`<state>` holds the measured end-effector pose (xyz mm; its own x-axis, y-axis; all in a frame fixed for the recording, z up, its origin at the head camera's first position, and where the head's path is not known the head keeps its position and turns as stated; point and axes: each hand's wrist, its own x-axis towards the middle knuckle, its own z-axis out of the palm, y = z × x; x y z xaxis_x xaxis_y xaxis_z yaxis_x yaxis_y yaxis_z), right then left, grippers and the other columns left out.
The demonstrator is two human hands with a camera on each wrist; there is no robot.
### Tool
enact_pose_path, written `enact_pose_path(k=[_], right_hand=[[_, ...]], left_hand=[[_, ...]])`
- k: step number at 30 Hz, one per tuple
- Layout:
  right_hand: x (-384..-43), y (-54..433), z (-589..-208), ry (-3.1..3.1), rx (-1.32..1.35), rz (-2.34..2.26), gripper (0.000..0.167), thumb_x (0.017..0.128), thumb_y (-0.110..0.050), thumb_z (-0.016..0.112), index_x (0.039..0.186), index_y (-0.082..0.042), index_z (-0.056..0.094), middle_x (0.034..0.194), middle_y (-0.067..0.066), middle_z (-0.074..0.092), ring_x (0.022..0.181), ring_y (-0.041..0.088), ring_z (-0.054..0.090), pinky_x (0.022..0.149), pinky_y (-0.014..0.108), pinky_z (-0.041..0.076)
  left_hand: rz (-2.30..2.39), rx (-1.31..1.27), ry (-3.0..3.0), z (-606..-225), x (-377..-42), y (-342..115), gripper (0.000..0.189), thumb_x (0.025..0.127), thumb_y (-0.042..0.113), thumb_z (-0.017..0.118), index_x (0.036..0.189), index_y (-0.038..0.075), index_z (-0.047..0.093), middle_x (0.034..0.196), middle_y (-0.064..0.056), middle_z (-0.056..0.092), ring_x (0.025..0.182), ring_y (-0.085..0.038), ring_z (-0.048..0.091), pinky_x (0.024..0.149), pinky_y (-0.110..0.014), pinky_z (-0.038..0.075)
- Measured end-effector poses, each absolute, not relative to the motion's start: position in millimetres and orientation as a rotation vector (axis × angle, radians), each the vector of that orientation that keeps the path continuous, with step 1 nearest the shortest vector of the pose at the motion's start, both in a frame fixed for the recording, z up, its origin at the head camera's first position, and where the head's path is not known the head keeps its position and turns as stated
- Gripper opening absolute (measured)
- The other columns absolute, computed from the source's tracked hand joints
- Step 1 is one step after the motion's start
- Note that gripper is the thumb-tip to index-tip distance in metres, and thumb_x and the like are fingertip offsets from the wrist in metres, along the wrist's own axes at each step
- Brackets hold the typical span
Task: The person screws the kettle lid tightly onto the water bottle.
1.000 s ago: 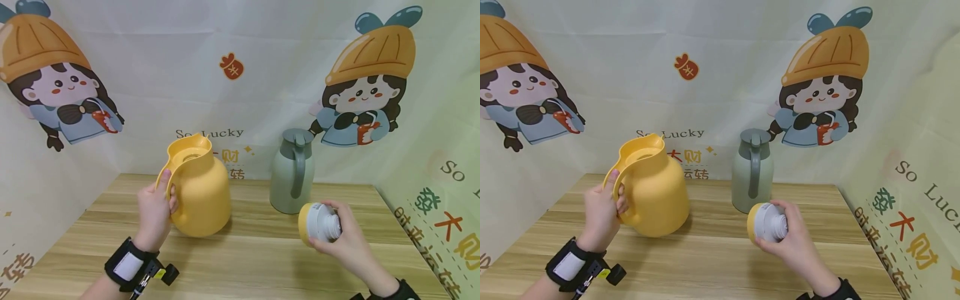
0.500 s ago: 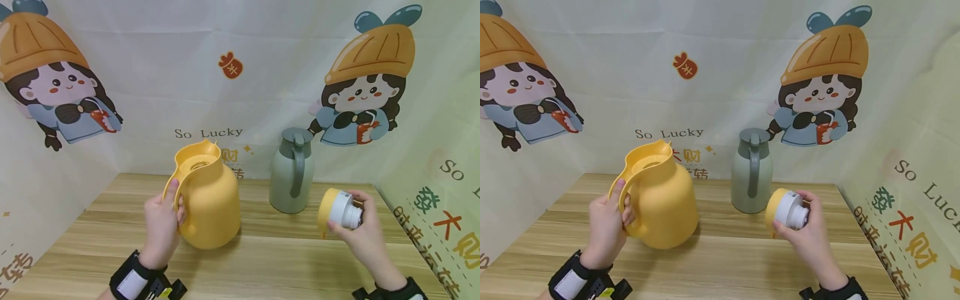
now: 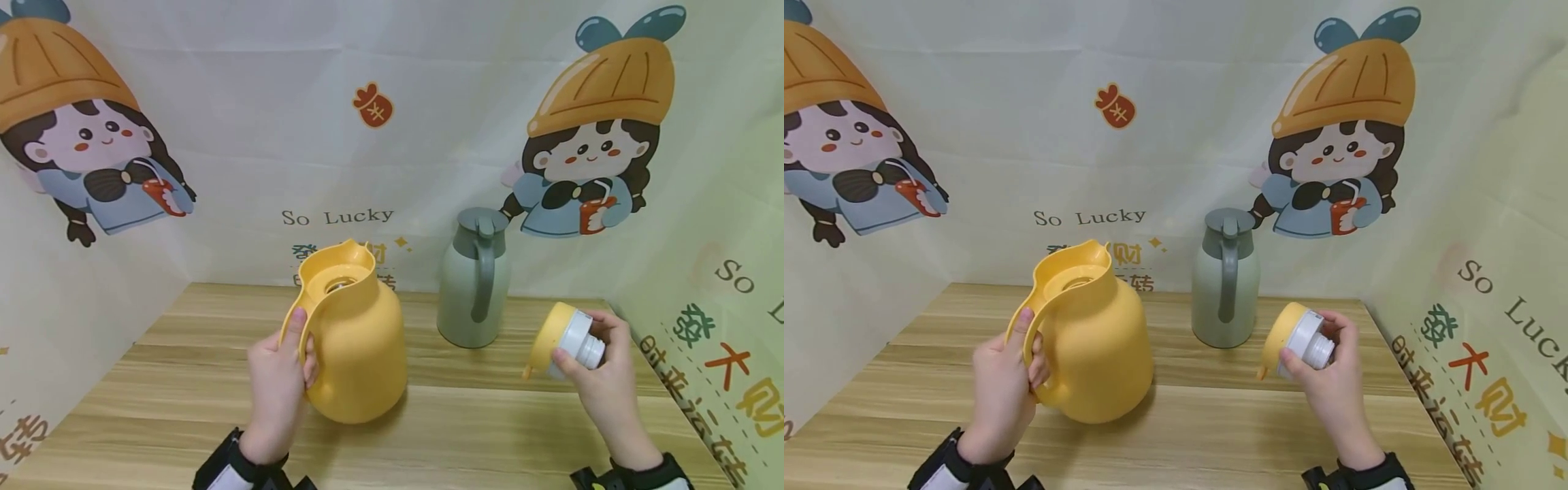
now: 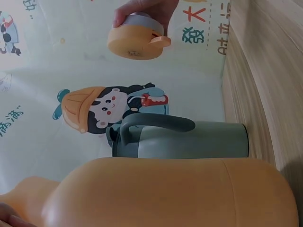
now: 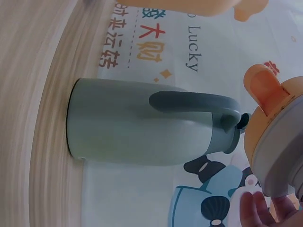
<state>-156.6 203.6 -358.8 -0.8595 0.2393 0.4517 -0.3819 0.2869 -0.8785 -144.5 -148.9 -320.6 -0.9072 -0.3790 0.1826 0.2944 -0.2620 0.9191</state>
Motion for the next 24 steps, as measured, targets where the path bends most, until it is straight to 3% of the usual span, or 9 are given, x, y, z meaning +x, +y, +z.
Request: enact_pose_path(k=[8,18,24], right_hand=[[-159.6,205.4,-362.2,-1.877,0.122,1.827,0.057,0.082,0.013,0.062,0.126,-0.014,0.038,0.109,0.007,0.038,0.089,0.015,0.047,0.066,0.014,0.049],[-163.7,213.3,-367.0,-1.921,0.113,1.904,0.085,0.085,0.009,0.063,0.152,-0.016,0.016,0.110,0.011,0.037,0.093,0.014,0.048,0.071,0.014,0.048],[-162.8,215.6,-370.6,-1.936,0.194,1.925,0.083,0.088,0.007,0.059,0.154,-0.019,0.016,0.118,0.007,0.040,0.098,0.013,0.047,0.074,0.014,0.047]], left_hand=[[-2.176,0.076,-1.650,-323.7,-136.2,-137.2,0.055,0.097,0.031,0.056,0.053,0.002,0.045,0.037,-0.002,0.035,0.029,-0.011,0.030,0.030,-0.021,0.025],[-2.181,0.120,-1.722,-331.6,-127.4,-122.2,0.054,0.098,0.033,0.055,0.055,0.002,0.046,0.037,-0.003,0.035,0.031,-0.012,0.033,0.033,-0.022,0.028],[-2.219,0.132,-1.707,-335.7,-120.6,-112.5,0.053,0.097,0.034,0.057,0.056,0.002,0.046,0.037,-0.002,0.034,0.033,-0.011,0.031,0.034,-0.021,0.027]])
